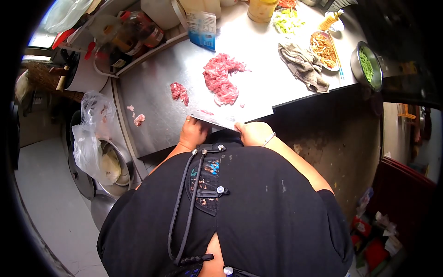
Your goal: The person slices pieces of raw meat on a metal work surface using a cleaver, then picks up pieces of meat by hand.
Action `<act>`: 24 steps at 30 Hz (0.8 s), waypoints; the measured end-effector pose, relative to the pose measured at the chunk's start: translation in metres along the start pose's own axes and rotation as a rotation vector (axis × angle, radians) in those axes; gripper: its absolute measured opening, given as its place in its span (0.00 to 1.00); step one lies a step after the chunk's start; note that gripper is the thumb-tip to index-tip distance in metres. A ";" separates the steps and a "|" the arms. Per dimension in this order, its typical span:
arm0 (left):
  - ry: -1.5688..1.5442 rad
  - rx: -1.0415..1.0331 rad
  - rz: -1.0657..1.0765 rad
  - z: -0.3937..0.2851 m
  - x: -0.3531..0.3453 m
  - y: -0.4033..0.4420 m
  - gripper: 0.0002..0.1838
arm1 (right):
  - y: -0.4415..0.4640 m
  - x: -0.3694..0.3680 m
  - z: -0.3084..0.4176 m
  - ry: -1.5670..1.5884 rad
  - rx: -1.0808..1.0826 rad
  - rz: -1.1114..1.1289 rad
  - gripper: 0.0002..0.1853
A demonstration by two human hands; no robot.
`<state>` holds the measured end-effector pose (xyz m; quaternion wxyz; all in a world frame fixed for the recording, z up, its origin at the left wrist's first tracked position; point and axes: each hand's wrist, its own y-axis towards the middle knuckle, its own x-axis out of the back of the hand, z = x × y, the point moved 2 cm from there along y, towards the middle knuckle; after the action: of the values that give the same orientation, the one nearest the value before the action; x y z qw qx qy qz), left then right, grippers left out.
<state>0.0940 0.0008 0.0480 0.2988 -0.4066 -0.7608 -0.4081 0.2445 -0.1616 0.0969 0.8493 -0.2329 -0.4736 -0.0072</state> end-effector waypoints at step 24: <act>-0.019 0.099 0.023 0.011 -0.014 -0.002 0.12 | 0.024 0.005 0.005 0.010 -0.051 0.205 0.16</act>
<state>0.0977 0.0043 0.0308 0.3160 -0.4040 -0.7781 -0.3626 0.2488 -0.1367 0.0936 0.8418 -0.3016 -0.4428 0.0667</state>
